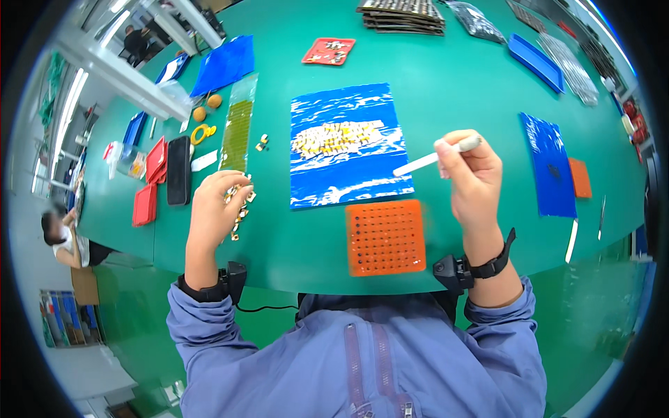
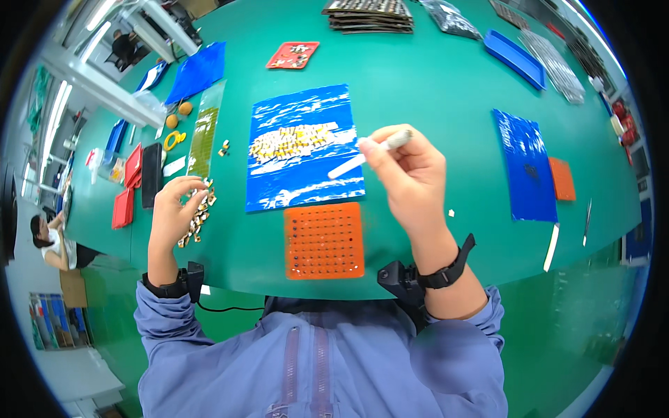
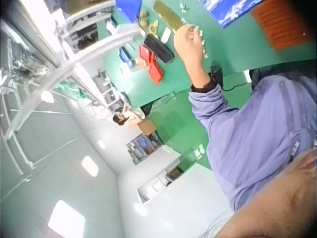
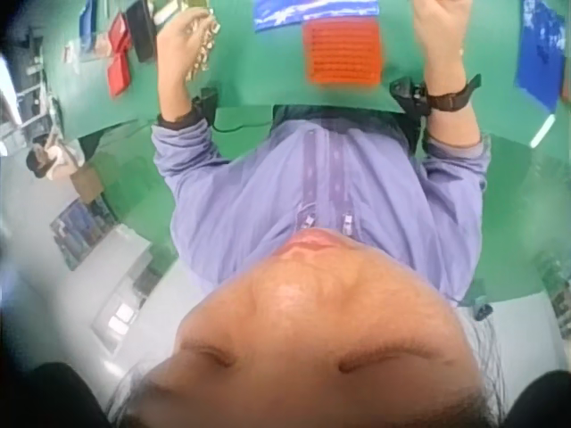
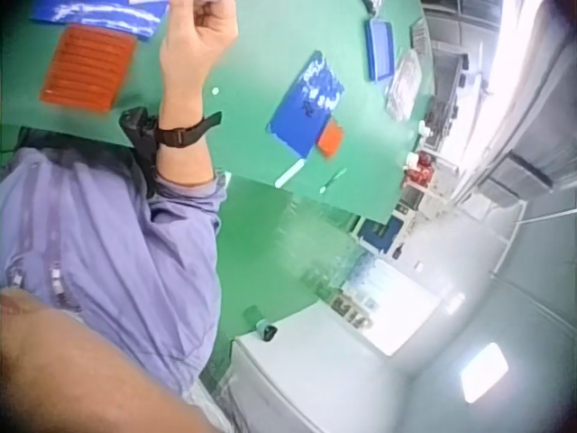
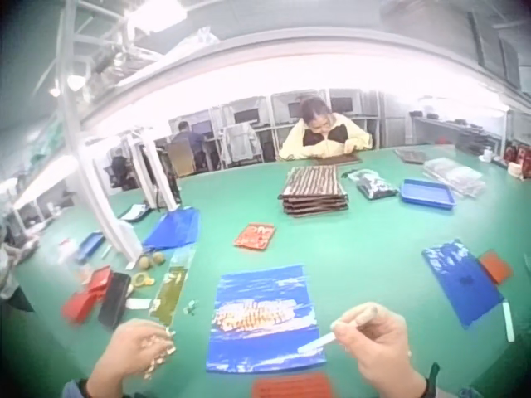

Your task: The person uses a white stick-like tool to pick up small electronic components from a blue sheet and place them into the holes of an orange grid tray. The person repeats this process continuously, handling the components one at a time.

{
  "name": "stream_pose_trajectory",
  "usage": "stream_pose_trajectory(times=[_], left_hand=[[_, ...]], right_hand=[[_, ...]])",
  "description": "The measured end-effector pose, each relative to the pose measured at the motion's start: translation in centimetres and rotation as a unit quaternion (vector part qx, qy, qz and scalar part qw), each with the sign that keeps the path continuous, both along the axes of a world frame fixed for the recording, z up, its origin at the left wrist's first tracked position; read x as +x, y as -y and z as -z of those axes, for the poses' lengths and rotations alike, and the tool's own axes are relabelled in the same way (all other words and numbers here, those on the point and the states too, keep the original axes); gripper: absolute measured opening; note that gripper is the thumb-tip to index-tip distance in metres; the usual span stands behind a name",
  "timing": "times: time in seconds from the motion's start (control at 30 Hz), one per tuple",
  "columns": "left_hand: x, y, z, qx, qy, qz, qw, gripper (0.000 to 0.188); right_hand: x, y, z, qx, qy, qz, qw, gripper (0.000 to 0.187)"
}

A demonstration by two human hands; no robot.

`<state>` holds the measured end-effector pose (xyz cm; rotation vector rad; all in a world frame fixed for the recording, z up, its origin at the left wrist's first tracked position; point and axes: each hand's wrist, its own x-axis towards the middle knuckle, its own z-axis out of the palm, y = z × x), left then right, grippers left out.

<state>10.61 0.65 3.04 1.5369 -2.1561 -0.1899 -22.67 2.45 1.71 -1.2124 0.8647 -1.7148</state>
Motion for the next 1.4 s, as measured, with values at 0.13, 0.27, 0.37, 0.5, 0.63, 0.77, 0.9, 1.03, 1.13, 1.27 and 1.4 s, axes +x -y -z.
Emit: stream_pose_trajectory(times=[0.13, 0.27, 0.37, 0.5, 0.63, 0.77, 0.9, 1.03, 1.13, 1.27, 1.4], left_hand=[[-5.9, 3.1, -0.4, 0.023, 0.011, 0.156, 0.987, 0.014], [-11.2, 6.3, 1.8, 0.03, 0.076, 0.184, 0.98, 0.015], [-13.1, 8.0, 3.6, 0.021, 0.07, 0.166, 0.983, 0.015], [-13.4, 8.4, 4.3, 0.038, 0.064, 0.153, 0.985, 0.017], [-13.3, 8.1, 4.4, 0.02, 0.036, 0.178, 0.983, 0.016], [-12.8, 7.2, 1.9, 0.009, -0.007, 0.219, 0.976, 0.012], [-11.9, 4.0, -0.6, 0.202, -0.251, 0.177, 0.93, 0.009], [-11.4, 0.5, -1.4, 0.274, -0.455, 0.184, 0.827, 0.009], [-10.7, 0.5, 0.7, 0.306, -0.591, 0.259, 0.7, 0.01], [-11.0, 0.6, 2.3, 0.364, -0.701, 0.333, 0.515, 0.01], [-11.4, 0.3, 2.9, 0.378, -0.701, 0.353, 0.491, 0.011]], right_hand=[[-0.3, 0.4, 0.2, -0.008, -0.013, 0.024, 1.0, 0.003], [-0.6, 1.0, 0.6, 0.012, -0.004, 0.051, 0.999, 0.005], [-0.7, 1.1, 0.6, 0.022, -0.011, 0.045, 0.999, 0.007], [-0.6, 0.8, 0.6, 0.017, -0.029, 0.044, 0.998, 0.007], [-0.5, 0.4, 0.3, 0.014, -0.019, 0.023, 0.999, 0.006], [-0.6, 0.4, 0.2, -0.008, -0.024, 0.034, 0.999, 0.005], [-0.6, 0.1, -0.1, -0.018, -0.015, 0.009, 1.0, 0.004], [-0.6, -0.5, -0.4, 0.004, 0.018, -0.074, 0.997, 0.007], [-0.7, -1.0, -0.9, 0.065, 0.024, -0.141, 0.988, 0.01], [-0.5, -1.2, -1.1, 0.081, 0.005, -0.183, 0.98, 0.011], [-0.3, -1.1, -0.9, 0.075, -0.016, -0.212, 0.974, 0.012]])
